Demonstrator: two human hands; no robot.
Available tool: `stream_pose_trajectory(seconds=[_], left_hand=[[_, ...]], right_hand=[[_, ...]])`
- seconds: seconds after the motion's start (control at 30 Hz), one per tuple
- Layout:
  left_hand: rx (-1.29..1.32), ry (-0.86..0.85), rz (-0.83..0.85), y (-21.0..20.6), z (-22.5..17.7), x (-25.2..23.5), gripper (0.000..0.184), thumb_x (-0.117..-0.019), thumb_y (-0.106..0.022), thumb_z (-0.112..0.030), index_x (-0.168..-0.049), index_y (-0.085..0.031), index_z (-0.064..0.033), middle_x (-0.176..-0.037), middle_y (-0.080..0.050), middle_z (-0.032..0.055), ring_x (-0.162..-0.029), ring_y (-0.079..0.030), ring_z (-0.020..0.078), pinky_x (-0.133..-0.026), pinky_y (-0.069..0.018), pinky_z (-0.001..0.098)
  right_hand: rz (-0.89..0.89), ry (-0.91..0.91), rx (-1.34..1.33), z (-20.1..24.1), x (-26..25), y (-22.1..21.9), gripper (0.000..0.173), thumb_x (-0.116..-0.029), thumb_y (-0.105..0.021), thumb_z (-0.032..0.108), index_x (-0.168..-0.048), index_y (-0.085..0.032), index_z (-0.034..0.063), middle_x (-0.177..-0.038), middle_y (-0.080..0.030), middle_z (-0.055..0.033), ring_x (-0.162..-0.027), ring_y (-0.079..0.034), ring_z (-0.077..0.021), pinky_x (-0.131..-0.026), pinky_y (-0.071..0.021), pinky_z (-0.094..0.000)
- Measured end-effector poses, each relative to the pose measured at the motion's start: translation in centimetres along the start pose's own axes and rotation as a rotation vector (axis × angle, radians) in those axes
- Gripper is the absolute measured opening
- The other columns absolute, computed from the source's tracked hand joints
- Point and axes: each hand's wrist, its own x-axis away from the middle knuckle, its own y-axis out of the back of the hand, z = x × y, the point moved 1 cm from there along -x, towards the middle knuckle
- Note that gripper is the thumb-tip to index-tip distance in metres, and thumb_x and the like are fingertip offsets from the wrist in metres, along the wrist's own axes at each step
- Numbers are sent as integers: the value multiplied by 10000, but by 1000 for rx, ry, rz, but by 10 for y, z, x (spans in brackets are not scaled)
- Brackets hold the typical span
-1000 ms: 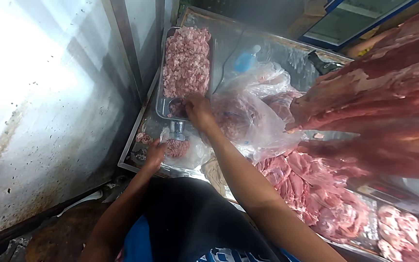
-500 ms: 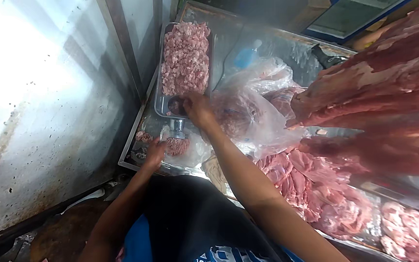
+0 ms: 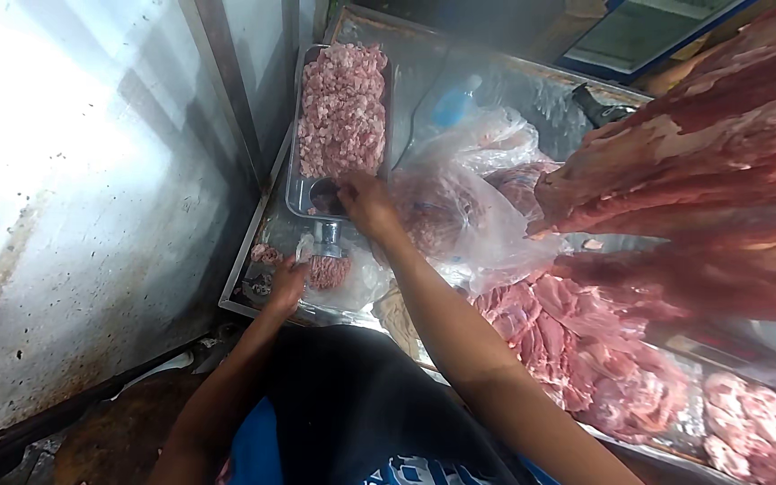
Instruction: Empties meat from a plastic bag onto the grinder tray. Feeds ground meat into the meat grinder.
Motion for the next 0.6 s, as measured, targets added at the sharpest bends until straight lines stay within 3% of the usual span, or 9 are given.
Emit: stream_pose_trajectory(seconds=[0.17,0.27,0.4,0.53,0.6], left_hand=[[-19,-21,13,1,4,-2,263,-1017,-569,-132,-1249,-648,-35,-1111,-669,139,-958,-654,189,-821,-559,382],[-63,-10,5,0,-2,-4,291,-1018,-565,-154,-1267,-645,-27,-1161,-668,157,-1022,-657,211,-877,-559,415],[-12,-21,7,1,-5,-5,294,-1019,-559,-146,-1271,-633,-13,-1143,-667,149,-1005,-653,192,-865,-555,390],[37,-24,-6,11,-4,-2,283,-1019,-548,-116,-1269,-634,-16,-1138,-670,127,-990,-651,170,-858,-556,364],[38,-25,-11,15,3,-1,287,-1011,-548,-113,-1267,-634,-16,-1128,-668,131,-972,-654,176,-837,-563,370]], right_hand=[[291,6,-7,10,-16,5,271,-1046,-524,135,-1207,-741,114,-1192,-729,-104,-1156,-674,-263,-1055,-501,-514],[441,163,14,25,-33,0,354,-1001,-493,28,-1195,-763,149,-1202,-733,-109,-1181,-665,-275,-1059,-496,-538],[712,307,219,37,-45,-13,369,-971,-542,-26,-1210,-765,146,-1190,-728,-129,-1195,-648,-311,-1080,-473,-533],[676,308,315,11,-51,-10,245,-960,-614,50,-1116,-777,144,-1129,-740,-112,-1136,-670,-320,-1024,-505,-578],[576,246,282,7,-50,4,312,-941,-585,13,-1171,-758,135,-1209,-719,-116,-1198,-646,-320,-1058,-491,-567]])
